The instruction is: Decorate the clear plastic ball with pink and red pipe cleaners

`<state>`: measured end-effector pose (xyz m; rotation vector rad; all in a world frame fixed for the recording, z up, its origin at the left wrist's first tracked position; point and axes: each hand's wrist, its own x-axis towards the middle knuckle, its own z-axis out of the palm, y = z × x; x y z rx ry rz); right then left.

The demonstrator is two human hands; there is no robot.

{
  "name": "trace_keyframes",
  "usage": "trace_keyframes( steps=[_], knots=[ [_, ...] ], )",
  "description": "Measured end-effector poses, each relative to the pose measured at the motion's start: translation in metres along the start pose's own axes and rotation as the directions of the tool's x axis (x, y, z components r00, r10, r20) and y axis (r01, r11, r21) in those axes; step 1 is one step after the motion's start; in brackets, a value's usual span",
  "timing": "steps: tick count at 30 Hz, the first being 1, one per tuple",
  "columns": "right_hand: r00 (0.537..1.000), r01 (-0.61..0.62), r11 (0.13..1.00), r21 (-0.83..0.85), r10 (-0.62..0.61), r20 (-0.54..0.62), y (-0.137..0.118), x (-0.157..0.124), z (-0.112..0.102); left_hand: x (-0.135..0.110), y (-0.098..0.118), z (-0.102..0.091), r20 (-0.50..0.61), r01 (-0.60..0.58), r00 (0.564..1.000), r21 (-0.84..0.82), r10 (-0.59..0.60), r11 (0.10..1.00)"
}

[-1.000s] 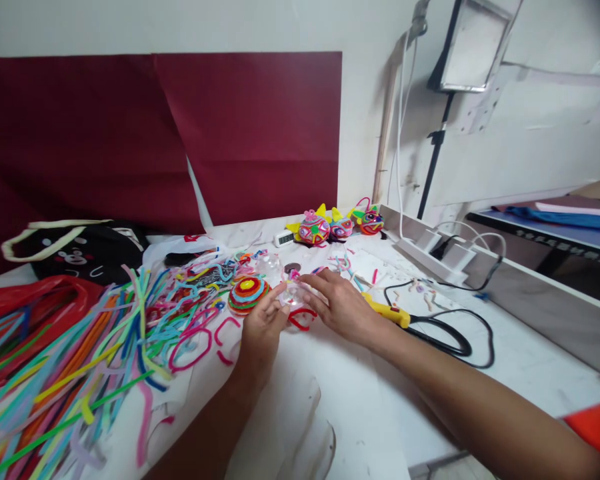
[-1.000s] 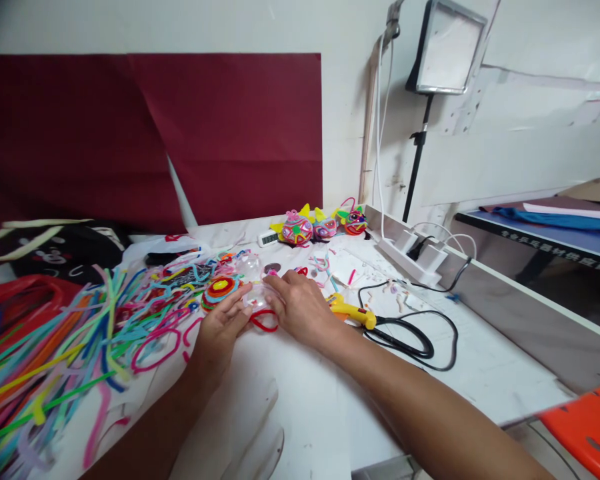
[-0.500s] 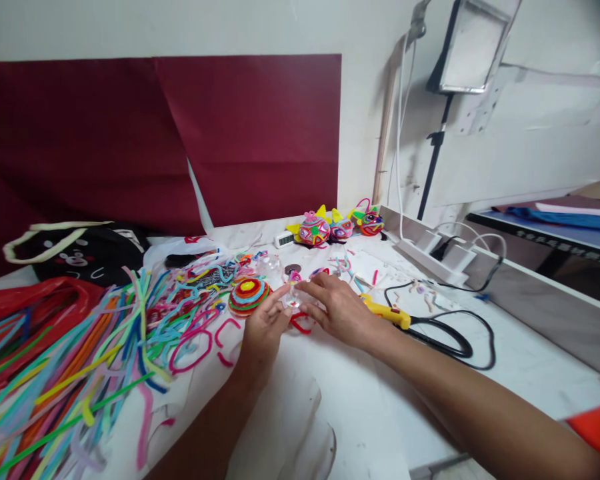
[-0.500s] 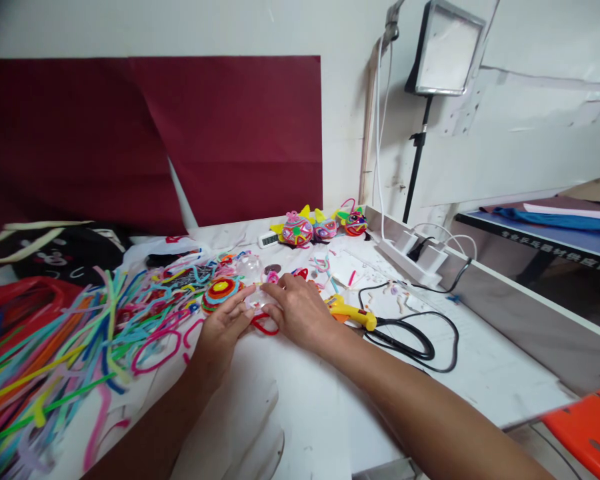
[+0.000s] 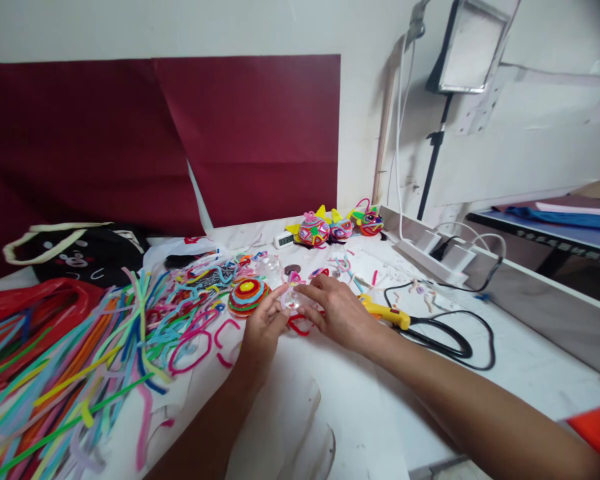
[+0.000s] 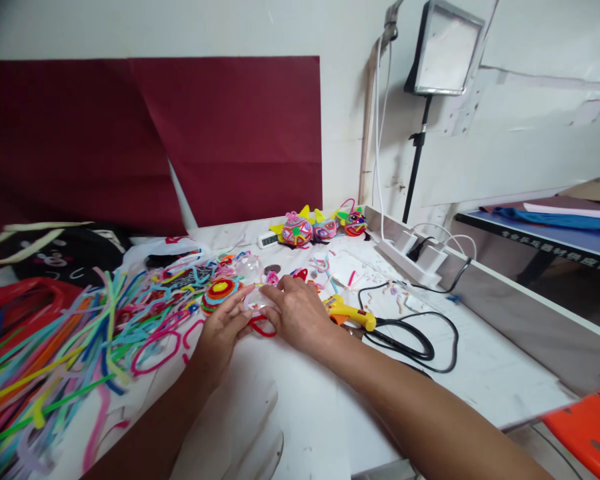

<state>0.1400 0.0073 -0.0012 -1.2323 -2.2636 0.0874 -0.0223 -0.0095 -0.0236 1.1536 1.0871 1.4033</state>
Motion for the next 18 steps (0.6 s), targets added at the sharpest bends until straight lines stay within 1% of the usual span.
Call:
trace_keyframes(
  steps=[8,18],
  knots=[
    [1.0,-0.008,1.0,-0.004,0.008,0.011,-0.0014,0.0002,0.0003,0.0001,0.0005,0.0003,0.048,0.011,0.999,-0.002,-0.011,1.0],
    [1.0,-0.011,1.0,-0.012,0.011,0.01,-0.0028,-0.0003,0.0013,-0.001,-0.0001,0.0008,0.041,-0.014,0.999,0.027,0.013,1.0]
  ],
)
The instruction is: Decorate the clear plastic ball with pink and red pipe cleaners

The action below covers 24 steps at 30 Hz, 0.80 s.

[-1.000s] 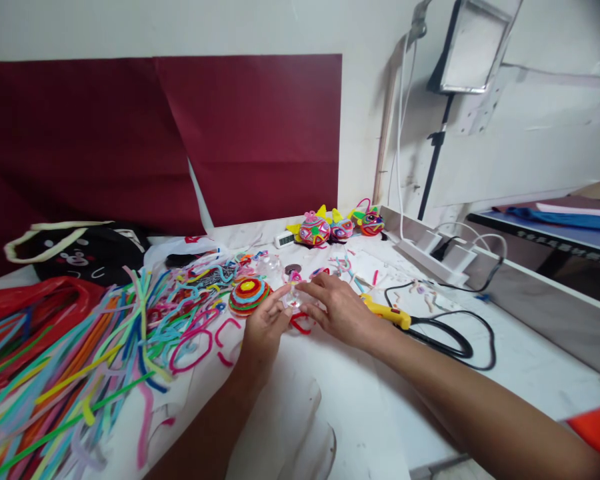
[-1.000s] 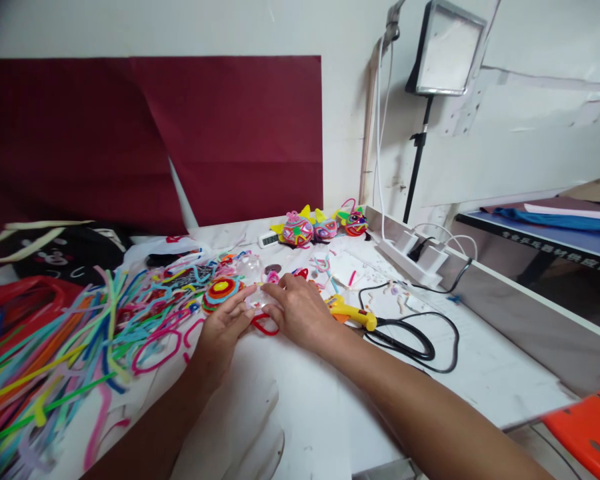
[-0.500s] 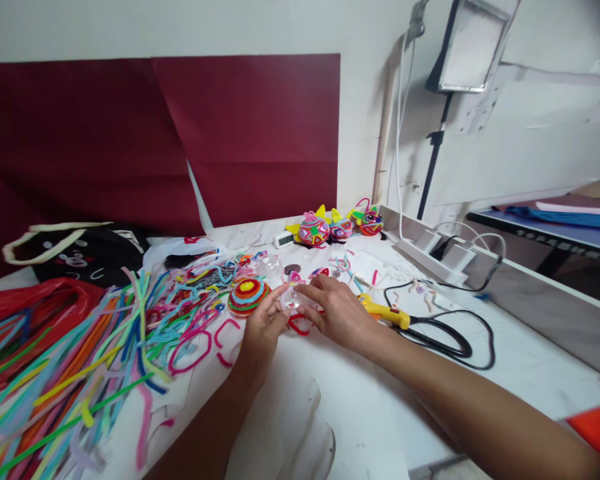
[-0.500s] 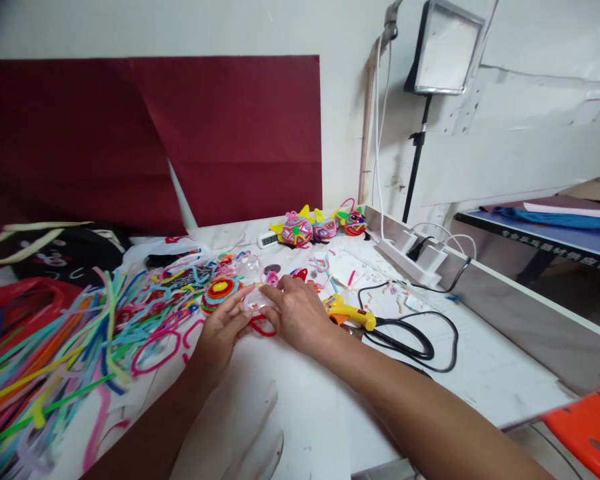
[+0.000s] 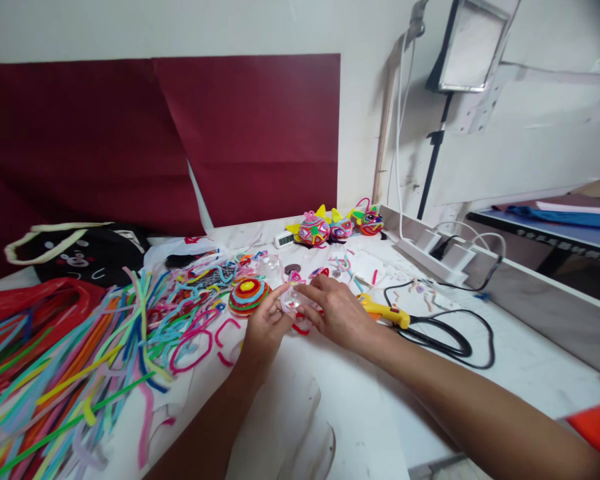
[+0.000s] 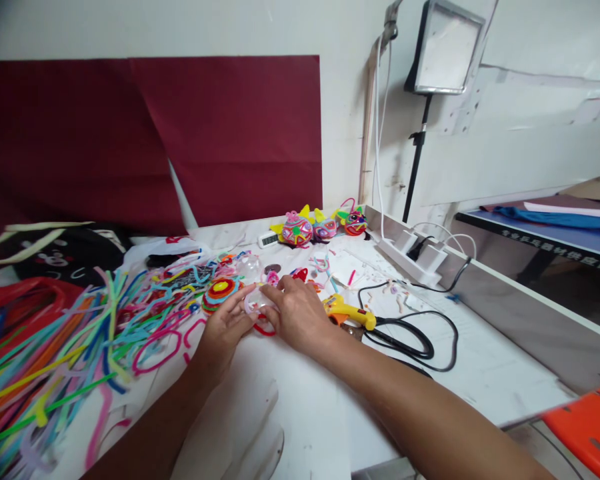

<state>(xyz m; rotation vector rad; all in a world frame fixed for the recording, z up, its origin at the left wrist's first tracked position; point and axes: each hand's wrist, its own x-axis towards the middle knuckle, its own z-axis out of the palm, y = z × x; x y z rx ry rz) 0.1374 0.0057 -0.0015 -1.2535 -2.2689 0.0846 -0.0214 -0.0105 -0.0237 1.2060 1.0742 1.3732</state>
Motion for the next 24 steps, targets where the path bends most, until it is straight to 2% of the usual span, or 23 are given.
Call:
trace_keyframes(
  steps=[24],
  knots=[
    [1.0,-0.02,0.999,-0.027,0.02,0.008,-0.0047,-0.0013,0.0013,0.0,-0.003,0.0026,0.003,-0.008,1.0,-0.004,0.008,1.0]
  ],
)
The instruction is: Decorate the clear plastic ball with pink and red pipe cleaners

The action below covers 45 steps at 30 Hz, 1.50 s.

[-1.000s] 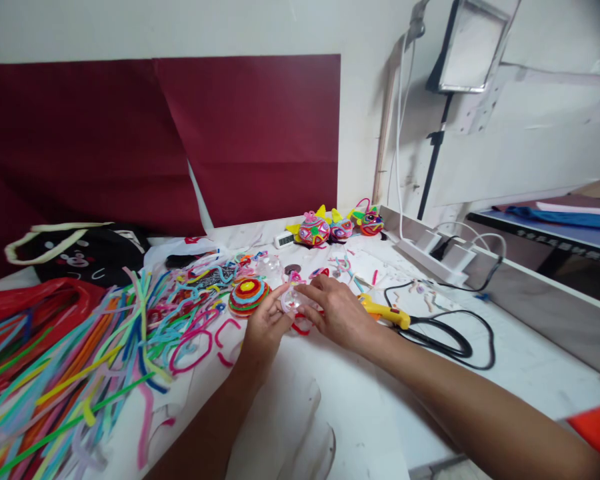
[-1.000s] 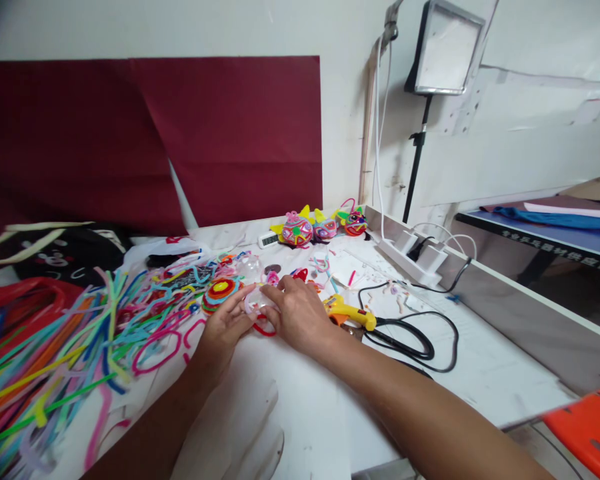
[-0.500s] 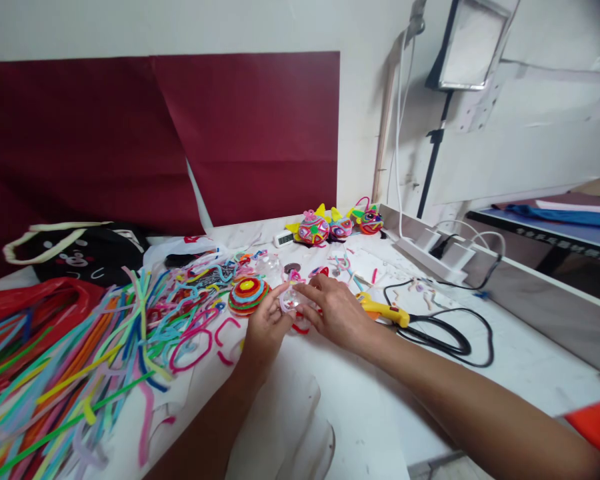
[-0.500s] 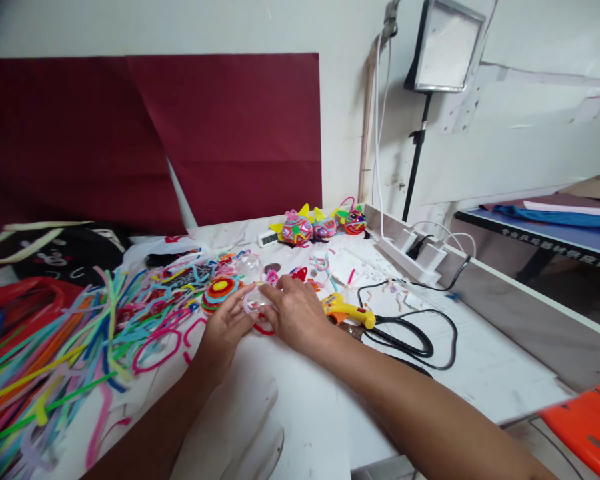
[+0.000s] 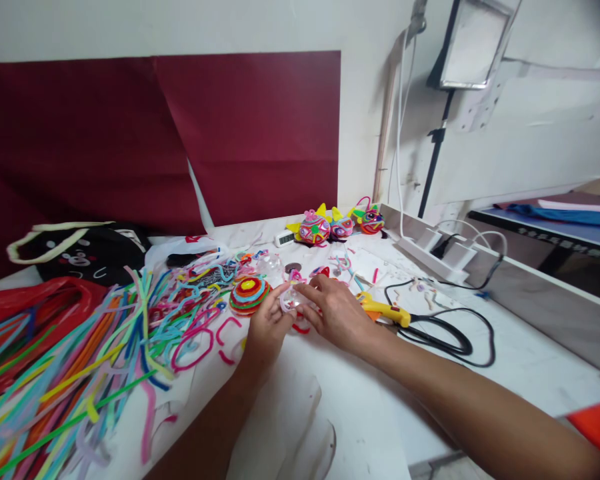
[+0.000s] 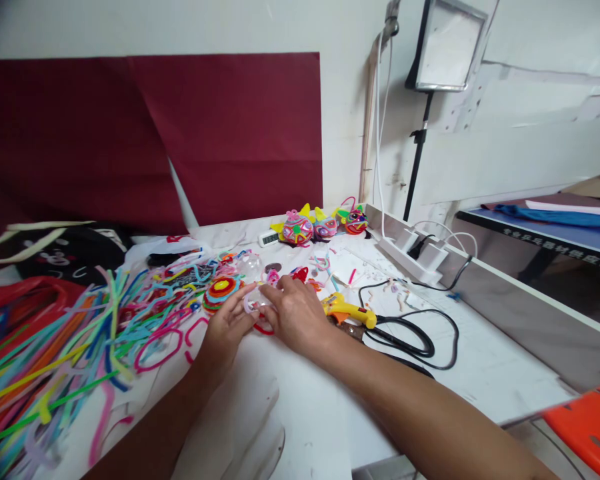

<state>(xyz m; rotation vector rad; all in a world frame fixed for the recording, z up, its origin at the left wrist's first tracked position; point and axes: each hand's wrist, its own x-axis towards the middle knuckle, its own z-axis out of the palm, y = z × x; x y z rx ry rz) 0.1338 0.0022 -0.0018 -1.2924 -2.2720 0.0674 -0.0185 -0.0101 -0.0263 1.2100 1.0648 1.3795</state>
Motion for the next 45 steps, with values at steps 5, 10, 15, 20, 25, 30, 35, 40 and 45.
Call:
trace_keyframes(
  steps=[5,10,15,20,25,30,35,40,45],
  knots=[
    [1.0,-0.007,1.0,-0.005,0.007,0.007,-0.002,0.0,-0.001,0.001,-0.001,-0.001,0.001,0.014,1.0,-0.045,-0.014,0.999],
    [1.0,0.0,1.0,-0.008,0.0,0.006,-0.002,-0.001,-0.001,0.001,0.0,-0.002,0.003,0.029,1.0,-0.075,-0.028,0.997],
    [1.0,0.003,0.999,0.033,-0.003,-0.013,-0.001,-0.001,0.001,0.001,0.001,-0.002,-0.015,0.043,0.999,-0.121,-0.045,0.992],
    [0.986,0.036,0.983,0.183,-0.005,-0.168,0.007,0.003,-0.002,0.003,0.0,-0.005,-0.024,0.076,0.996,-0.171,-0.081,0.982],
    [0.922,0.078,0.964,0.255,0.027,-0.385,0.016,0.007,-0.011,0.007,0.004,-0.009,-0.015,0.075,0.997,-0.274,-0.082,0.959],
    [0.889,0.106,0.95,0.295,0.042,-0.455,0.02,0.009,-0.016,0.011,0.008,-0.013,-0.025,0.025,0.999,-0.354,-0.036,0.935],
    [0.891,0.088,0.891,0.446,0.129,-0.436,0.024,0.011,-0.012,0.014,0.009,-0.018,0.0,0.027,1.0,-0.417,-0.03,0.909],
    [0.921,-0.089,0.727,0.681,0.32,-0.221,0.026,0.016,-0.011,0.014,0.012,-0.02,0.044,0.055,0.998,-0.46,-0.039,0.886],
    [0.916,-0.297,0.558,0.775,0.396,0.066,0.021,0.017,-0.02,0.012,0.014,-0.021,0.095,0.06,0.995,-0.437,-0.02,0.898]
  ],
)
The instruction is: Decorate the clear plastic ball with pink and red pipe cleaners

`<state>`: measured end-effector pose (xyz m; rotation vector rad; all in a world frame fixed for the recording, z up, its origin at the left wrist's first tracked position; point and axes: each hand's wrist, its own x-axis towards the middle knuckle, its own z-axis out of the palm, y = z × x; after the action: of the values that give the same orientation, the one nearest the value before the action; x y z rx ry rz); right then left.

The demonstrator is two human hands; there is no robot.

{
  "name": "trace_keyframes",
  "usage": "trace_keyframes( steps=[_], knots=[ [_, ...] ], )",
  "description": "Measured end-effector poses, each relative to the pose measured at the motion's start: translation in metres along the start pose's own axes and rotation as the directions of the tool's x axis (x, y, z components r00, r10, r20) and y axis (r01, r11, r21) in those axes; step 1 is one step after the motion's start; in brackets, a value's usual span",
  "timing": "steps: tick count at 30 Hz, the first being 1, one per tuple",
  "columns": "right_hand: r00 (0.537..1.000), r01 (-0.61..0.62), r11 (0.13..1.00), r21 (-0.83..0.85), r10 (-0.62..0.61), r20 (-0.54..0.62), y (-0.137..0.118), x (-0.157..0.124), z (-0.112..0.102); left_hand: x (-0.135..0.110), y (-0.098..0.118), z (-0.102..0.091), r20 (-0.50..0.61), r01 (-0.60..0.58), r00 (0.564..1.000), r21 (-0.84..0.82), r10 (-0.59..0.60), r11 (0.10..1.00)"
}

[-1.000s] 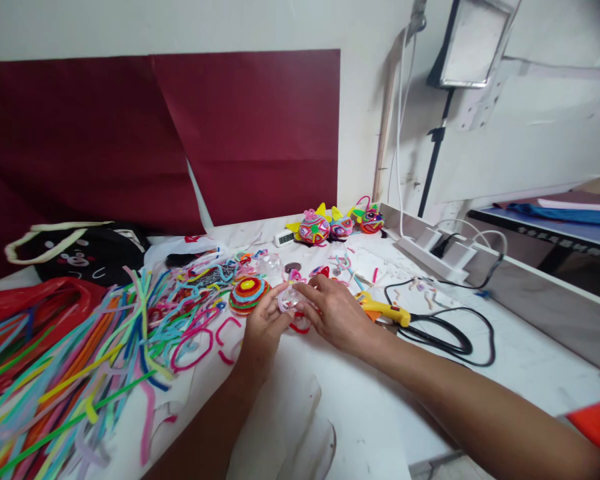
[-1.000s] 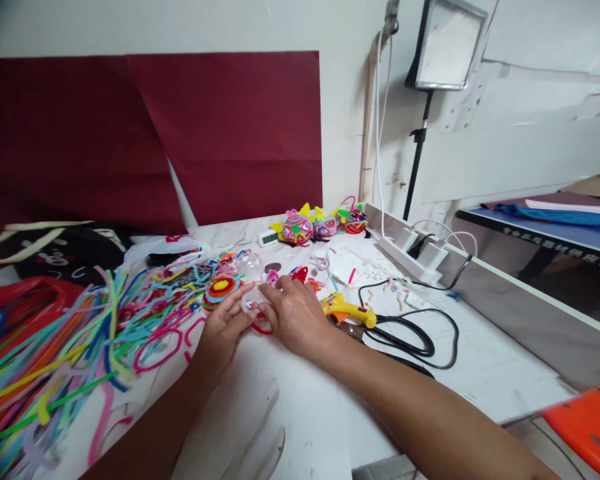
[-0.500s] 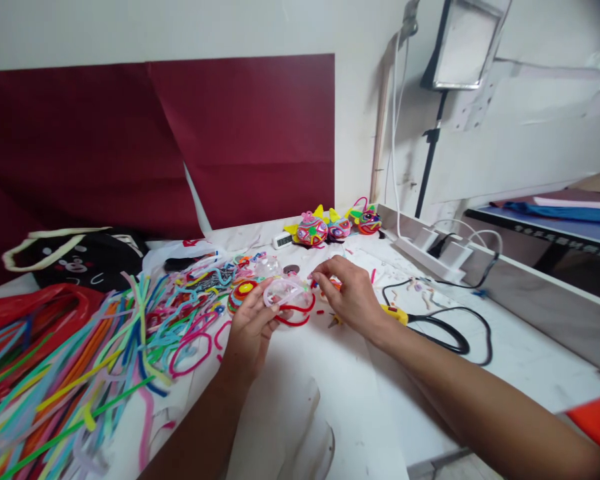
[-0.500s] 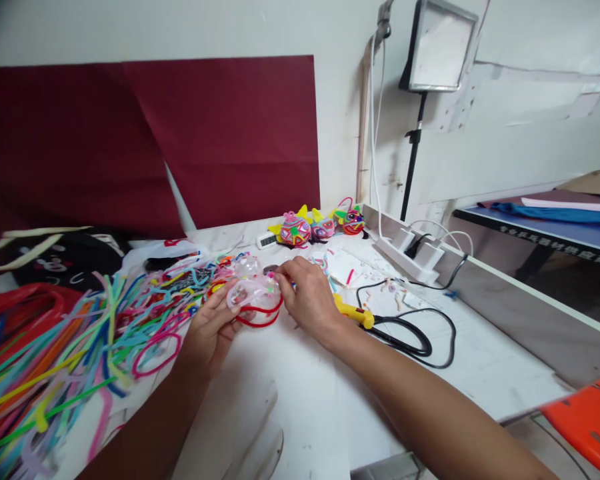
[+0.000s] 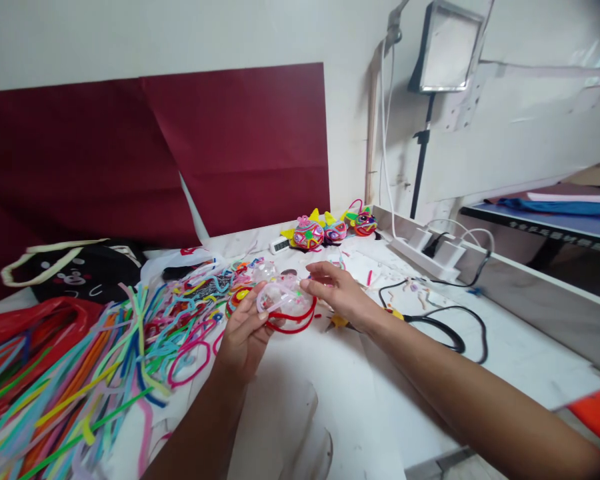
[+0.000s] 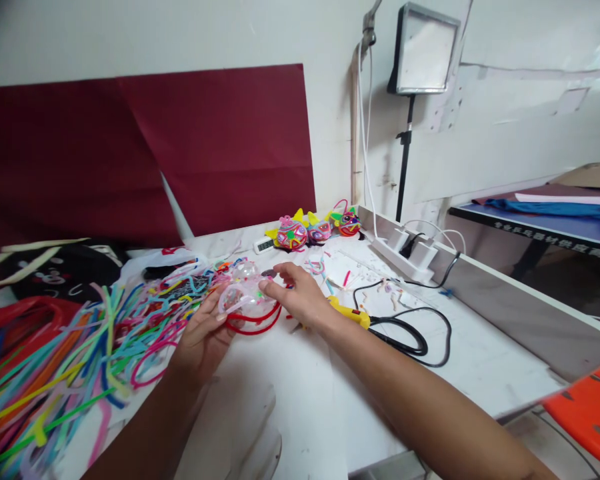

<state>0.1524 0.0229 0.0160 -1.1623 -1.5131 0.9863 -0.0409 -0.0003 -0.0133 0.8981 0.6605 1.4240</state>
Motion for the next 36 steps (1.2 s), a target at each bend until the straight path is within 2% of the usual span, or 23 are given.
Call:
trace_keyframes(
  steps=[3,15,25,36],
  knots=[
    [0.997,-0.055,0.998,0.01,0.055,0.058,-0.0014,-0.0017,-0.0001,-0.0004,-0.0001,-0.0003,0.004,-0.008,1.0,-0.002,0.008,1.0],
    [0.984,-0.091,0.996,-0.012,0.092,0.152,0.0044,-0.0022,0.0008,-0.0002,-0.0009,-0.0037,0.046,-0.008,0.999,0.028,0.007,1.0],
    [0.984,-0.081,0.996,0.034,0.074,0.164,0.0049,-0.0021,0.0011,0.0004,-0.0021,-0.0054,0.057,-0.006,0.998,0.072,0.001,0.997],
    [0.988,-0.05,0.999,0.007,0.048,0.149,0.0059,-0.0015,0.0006,0.0,-0.0025,-0.0044,0.043,0.018,0.999,0.026,-0.019,0.999]
  ],
)
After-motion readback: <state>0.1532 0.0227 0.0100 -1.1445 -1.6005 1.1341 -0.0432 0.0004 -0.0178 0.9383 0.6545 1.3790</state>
